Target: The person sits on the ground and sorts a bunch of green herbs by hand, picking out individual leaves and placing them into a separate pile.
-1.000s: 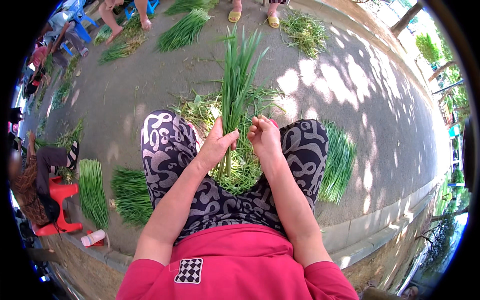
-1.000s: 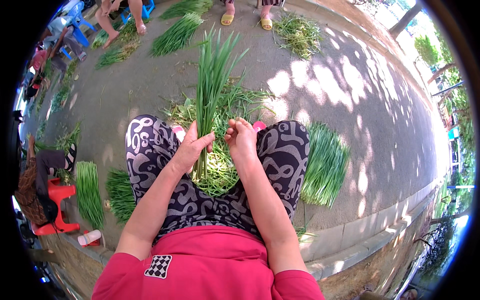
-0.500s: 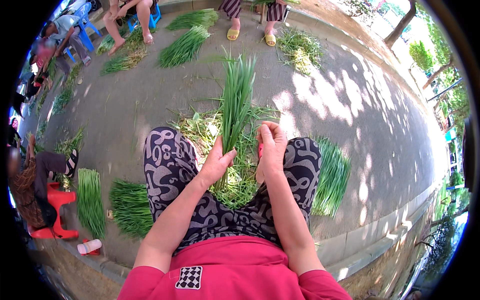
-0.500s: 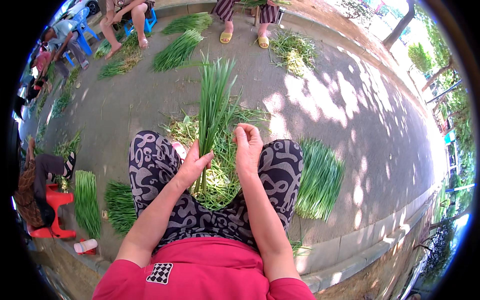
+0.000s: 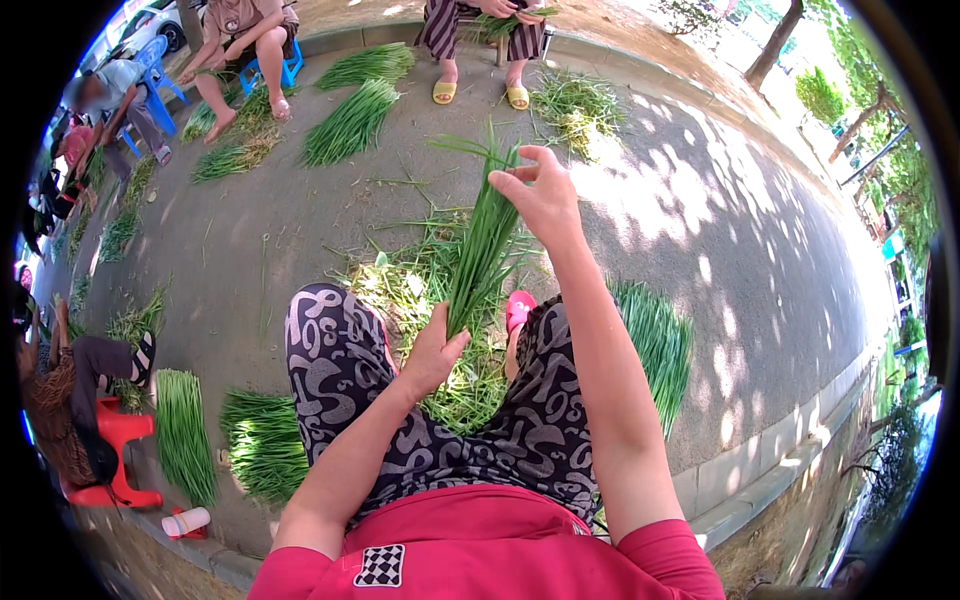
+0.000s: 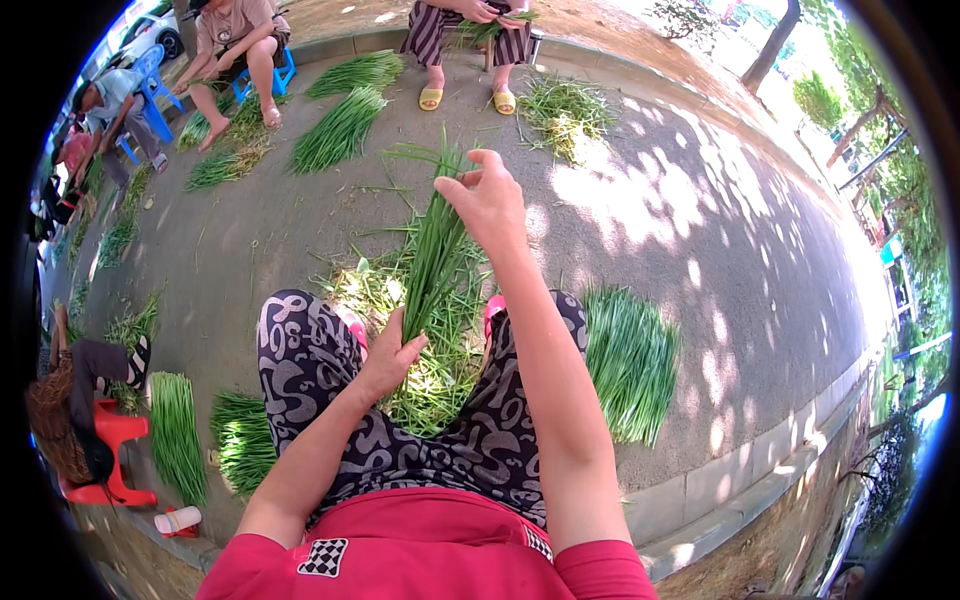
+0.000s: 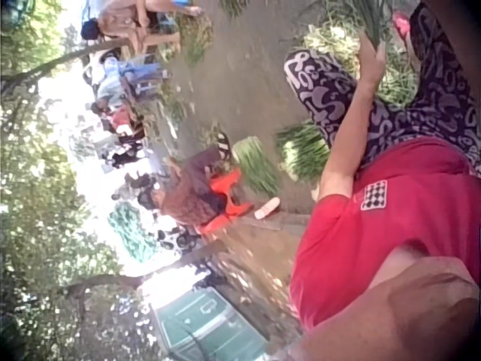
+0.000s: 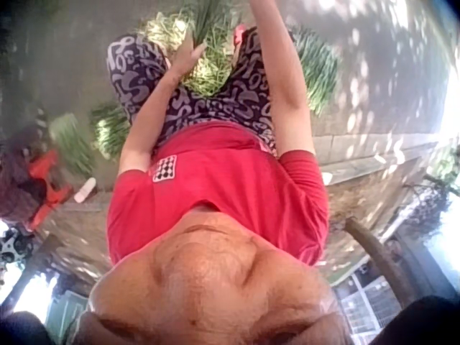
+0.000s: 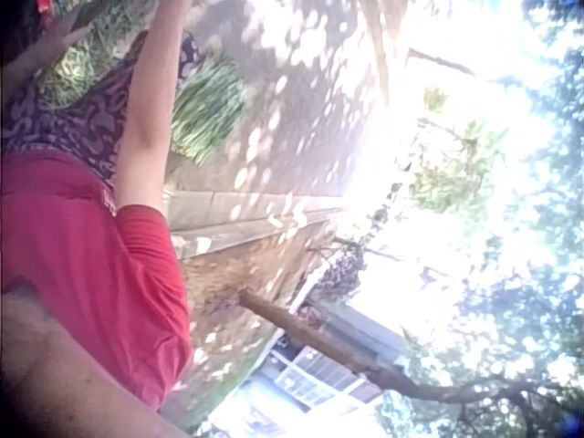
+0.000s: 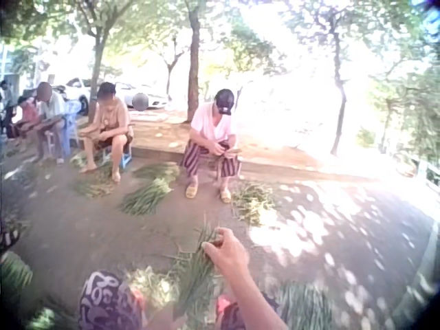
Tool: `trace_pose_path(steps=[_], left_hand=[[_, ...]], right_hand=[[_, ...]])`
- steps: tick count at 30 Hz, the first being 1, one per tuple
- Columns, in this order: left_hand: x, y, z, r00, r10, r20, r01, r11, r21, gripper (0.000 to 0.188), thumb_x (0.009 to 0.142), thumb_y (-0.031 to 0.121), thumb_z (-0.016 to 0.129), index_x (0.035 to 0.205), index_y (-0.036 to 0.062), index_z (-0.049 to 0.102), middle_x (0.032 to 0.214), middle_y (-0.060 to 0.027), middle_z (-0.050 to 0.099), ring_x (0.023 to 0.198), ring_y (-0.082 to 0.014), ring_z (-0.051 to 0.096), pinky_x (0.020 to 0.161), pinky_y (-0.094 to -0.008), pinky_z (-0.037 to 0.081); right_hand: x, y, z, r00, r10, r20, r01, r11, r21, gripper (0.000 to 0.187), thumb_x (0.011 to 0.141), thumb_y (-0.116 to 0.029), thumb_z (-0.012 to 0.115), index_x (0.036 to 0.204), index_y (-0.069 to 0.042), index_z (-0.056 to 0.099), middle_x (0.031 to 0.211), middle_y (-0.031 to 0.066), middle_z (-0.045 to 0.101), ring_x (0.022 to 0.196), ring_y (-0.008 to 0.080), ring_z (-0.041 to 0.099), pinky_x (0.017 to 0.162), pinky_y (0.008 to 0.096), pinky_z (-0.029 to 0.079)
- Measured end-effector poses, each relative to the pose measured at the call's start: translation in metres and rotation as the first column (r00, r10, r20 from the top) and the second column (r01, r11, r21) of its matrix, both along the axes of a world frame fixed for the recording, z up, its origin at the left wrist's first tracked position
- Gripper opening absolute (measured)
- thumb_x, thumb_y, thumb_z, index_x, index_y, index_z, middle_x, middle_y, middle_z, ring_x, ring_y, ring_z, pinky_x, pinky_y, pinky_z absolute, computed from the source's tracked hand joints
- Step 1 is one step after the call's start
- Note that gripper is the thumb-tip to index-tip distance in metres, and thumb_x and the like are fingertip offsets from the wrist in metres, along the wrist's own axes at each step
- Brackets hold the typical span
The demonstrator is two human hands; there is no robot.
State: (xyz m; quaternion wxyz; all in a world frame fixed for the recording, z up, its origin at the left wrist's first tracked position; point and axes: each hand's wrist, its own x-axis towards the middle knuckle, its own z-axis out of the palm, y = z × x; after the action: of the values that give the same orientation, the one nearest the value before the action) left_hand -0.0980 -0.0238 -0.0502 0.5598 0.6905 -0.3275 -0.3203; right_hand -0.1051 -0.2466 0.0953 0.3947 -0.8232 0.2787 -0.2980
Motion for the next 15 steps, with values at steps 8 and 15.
trace_pose_path(steps=[8,15], left_hand=[[0.000,-0.001,0.007,0.993,0.006,-0.118,-0.009,1.000,-0.027,0.042,0.089,0.013,0.056,0.125,0.0012,0.038,0.093,-0.0071,0.055,0.073,-0.0142,0.054,0.065,-0.0293,0.048],[0.001,-0.002,0.008,0.987,-0.013,-0.161,0.000,0.997,-0.077,0.039,0.090,0.013,0.056,0.123,0.0025,0.040,0.088,-0.0032,0.052,0.065,-0.0094,0.049,0.058,-0.0254,0.045]], right_hand=[[-0.015,-0.018,-0.003,0.951,0.038,0.306,-0.183,0.867,0.463,0.026,0.086,-0.010,0.059,0.108,0.004,0.060,0.087,0.0076,0.066,0.064,0.0094,0.058,0.059,0.0226,0.047],[-0.029,-0.012,-0.020,0.862,0.012,0.507,-0.418,0.583,0.697,0.021,0.095,-0.014,0.055,0.110,0.000,0.058,0.095,0.0068,0.065,0.069,0.0098,0.060,0.060,0.0229,0.049]])
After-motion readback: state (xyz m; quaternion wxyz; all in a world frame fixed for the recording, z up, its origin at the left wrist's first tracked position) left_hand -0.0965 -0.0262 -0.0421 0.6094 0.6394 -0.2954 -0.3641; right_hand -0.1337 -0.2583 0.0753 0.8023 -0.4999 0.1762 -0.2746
